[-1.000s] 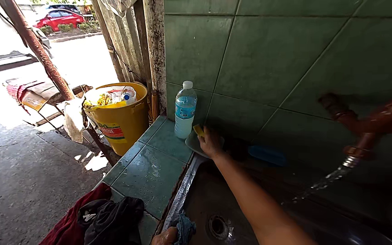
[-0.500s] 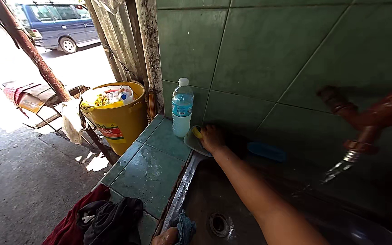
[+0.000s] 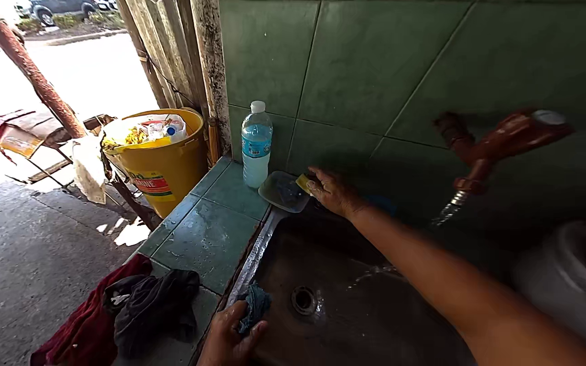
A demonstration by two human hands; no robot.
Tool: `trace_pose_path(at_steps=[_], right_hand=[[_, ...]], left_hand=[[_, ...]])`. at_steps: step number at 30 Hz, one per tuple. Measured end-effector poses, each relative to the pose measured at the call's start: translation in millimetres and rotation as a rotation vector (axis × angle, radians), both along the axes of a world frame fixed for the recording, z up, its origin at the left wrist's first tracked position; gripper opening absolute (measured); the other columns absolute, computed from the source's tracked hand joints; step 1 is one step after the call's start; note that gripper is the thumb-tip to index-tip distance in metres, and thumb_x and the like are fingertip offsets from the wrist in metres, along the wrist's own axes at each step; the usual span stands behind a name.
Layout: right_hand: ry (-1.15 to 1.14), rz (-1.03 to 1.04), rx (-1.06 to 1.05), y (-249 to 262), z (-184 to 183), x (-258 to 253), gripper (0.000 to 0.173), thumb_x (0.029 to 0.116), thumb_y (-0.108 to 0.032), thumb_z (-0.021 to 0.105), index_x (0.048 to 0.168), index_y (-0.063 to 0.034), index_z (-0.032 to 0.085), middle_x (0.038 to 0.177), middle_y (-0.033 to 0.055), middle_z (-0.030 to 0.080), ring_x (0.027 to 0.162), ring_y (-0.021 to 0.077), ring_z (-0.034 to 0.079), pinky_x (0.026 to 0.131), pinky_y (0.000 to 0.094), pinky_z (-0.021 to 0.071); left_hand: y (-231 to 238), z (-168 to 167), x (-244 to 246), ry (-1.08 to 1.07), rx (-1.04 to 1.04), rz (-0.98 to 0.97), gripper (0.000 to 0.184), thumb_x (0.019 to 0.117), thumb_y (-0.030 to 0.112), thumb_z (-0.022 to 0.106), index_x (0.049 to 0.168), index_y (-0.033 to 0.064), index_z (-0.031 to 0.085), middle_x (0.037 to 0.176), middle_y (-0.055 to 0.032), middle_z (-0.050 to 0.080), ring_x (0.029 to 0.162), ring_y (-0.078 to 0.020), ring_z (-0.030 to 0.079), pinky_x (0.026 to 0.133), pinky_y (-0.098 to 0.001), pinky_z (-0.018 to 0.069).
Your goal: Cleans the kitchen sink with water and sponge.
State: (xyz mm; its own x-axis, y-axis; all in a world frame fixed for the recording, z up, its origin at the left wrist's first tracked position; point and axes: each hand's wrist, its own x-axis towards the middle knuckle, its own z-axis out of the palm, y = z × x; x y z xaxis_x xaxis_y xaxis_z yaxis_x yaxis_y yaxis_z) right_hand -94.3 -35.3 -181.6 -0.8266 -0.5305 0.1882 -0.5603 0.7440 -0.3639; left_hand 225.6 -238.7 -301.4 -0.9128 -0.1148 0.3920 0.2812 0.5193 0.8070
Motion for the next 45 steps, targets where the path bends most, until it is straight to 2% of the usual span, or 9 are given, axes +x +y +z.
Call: trace_pose_path(at_steps=[6,12,17,20,23,27,30,35,45], right_hand=[[-0.484,0.088,0.339,101.0,18.7,68.9,0.037,0.1095,-0.024,0.049,0.138,-0.0055,0.064,0.117,0.0200,0.071,0.112,0.0350,0.067,0.102,0.0557,0.0473],[-0.435,-0.002,0.276,148.4,41.8,115.3,0.039,0.1111,-0.017,0.041,0.144,-0.0038,0.058,0.140,0.0190,0.063,0.134,0.0336,0.057,0.115,0.0523,0.0370],[-0.376,-0.521,0.274,186.3,-70.2,173.1,0.042,0.1074,-0.019,0.045,0.145,-0.0032,0.057,0.147,0.0199,0.056,0.140,0.0392,0.048,0.118,0.0573,0.0335],[-0.495,-0.950,0.234,138.0,-147.5,193.7,0.060,0.1060,-0.026,0.046,0.160,-0.0020,0.032,0.167,0.0236,0.025,0.152,0.0440,0.029,0.120,0.0615,0.0285],[-0.459,-0.784,0.116,28.9,-167.4,181.0,0.066,0.1043,-0.040,0.049,0.159,-0.0055,0.036,0.169,0.0202,0.023,0.155,0.0440,0.020,0.119,0.0665,0.0218],[-0.477,-0.379,0.186,-43.9,-171.8,165.9,0.081,0.1063,-0.060,0.026,0.165,-0.0048,0.015,0.173,0.0163,0.004,0.159,0.0383,-0.004,0.124,0.0656,0.0019],[-0.447,-0.293,0.224,-1.8,-176.9,182.9,0.076,0.1075,-0.057,0.024,0.166,-0.0081,0.015,0.173,0.0125,0.009,0.160,0.0340,-0.004,0.120,0.0723,-0.0082],[-0.505,-0.652,0.367,122.9,-160.7,199.2,0.078,0.1078,-0.057,0.026,0.164,-0.0042,0.018,0.173,0.0161,0.003,0.159,0.0380,-0.006,0.119,0.0743,-0.0065],[-0.573,-0.335,0.442,30.3,-154.0,168.2,0.077,0.1073,-0.062,0.020,0.166,-0.0130,0.016,0.175,0.0056,-0.001,0.159,0.0330,-0.012,0.118,0.0735,-0.0107]], left_hand=[[2.8,-5.0,-5.4,0.063,-0.065,0.051,0.048,0.0956,0.051,0.062,0.089,0.0042,0.070,0.073,-0.0011,0.069,0.067,-0.0009,0.066,0.063,-0.0217,0.0564],[3.2,-2.2,-6.8,0.059,-0.098,0.088,0.052,0.0945,0.052,0.060,0.089,0.0023,0.072,0.072,-0.0027,0.070,0.066,-0.0022,0.066,0.062,-0.0244,0.0557],[3.8,2.1,-6.5,0.039,-0.053,0.079,0.049,0.0922,0.048,0.062,0.089,0.0009,0.072,0.071,-0.0031,0.070,0.065,-0.0016,0.065,0.062,-0.0234,0.0551],[2.5,1.0,-3.0,0.027,-0.048,0.057,0.050,0.0930,0.051,0.062,0.087,0.0025,0.071,0.069,-0.0020,0.068,0.063,-0.0013,0.064,0.059,-0.0235,0.0548],[-0.9,1.3,-3.8,0.022,-0.043,0.013,0.051,0.0941,0.052,0.063,0.087,0.0020,0.070,0.070,-0.0025,0.068,0.064,-0.0016,0.064,0.060,-0.0228,0.0553],[0.9,2.6,-2.4,0.013,-0.057,0.002,0.049,0.0933,0.050,0.063,0.088,0.0016,0.071,0.072,-0.0041,0.069,0.066,-0.0026,0.065,0.062,-0.0233,0.0554],[-1.3,1.7,-1.9,0.019,-0.029,-0.010,0.048,0.0933,0.051,0.064,0.088,0.0035,0.071,0.072,-0.0005,0.068,0.067,0.0011,0.064,0.063,-0.0195,0.0544],[1.3,0.2,-5.5,0.033,-0.023,0.013,0.049,0.0929,0.053,0.062,0.086,0.0052,0.070,0.070,0.0010,0.067,0.063,0.0020,0.062,0.059,-0.0186,0.0527],[3.5,-1.5,-5.8,0.013,-0.098,0.036,0.052,0.0920,0.057,0.059,0.087,0.0060,0.072,0.070,0.0006,0.068,0.064,-0.0007,0.064,0.059,-0.0228,0.0538]])
